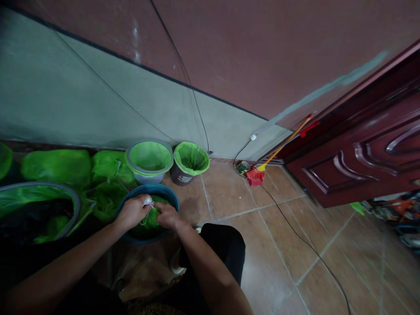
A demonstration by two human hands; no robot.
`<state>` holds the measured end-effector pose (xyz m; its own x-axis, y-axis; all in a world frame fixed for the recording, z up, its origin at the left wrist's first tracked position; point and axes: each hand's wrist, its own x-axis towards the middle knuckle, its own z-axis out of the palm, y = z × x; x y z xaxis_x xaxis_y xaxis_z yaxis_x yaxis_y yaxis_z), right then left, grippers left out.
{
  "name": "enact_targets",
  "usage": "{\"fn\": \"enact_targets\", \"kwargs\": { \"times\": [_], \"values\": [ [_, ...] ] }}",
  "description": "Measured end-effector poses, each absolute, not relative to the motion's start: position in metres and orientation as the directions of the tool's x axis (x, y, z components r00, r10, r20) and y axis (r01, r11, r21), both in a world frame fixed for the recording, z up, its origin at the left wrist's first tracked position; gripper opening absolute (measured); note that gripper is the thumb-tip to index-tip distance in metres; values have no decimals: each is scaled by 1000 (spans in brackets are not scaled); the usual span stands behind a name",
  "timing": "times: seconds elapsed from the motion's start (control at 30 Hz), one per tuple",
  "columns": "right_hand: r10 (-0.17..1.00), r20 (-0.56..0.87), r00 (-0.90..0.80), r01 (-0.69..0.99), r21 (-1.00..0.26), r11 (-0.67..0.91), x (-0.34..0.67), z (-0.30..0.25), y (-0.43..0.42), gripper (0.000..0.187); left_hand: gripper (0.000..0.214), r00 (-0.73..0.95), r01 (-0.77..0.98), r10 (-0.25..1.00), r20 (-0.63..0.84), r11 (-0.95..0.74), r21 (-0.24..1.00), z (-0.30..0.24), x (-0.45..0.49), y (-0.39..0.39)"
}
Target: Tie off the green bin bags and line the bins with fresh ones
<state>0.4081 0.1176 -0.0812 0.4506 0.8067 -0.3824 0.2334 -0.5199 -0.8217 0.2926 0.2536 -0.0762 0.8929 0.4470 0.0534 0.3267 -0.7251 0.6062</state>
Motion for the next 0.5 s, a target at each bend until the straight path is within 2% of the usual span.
{"fn": "enact_targets", "kwargs": {
  "times": [0.07,0.17,0.33,0.5],
  "values": [
    [804,-396,444,180,-839,-513,407,-83,117,55,14,879,328,473,60,-690,646,-78,293,255],
    [816,-440,375,24,-875,-483,405,-84,119,57,14,880,267,467,84,-632,727,-82,294,255],
    [802,-468,372,-315,-876,-365,400,-65,121,51,15,893,204,447,49,-499,842,-88,296,252],
    [656,-568,497,-470,-812,-347,401,-51,125,33,23,908,151,417,48,-431,890,-86,295,251]
  ]
}}
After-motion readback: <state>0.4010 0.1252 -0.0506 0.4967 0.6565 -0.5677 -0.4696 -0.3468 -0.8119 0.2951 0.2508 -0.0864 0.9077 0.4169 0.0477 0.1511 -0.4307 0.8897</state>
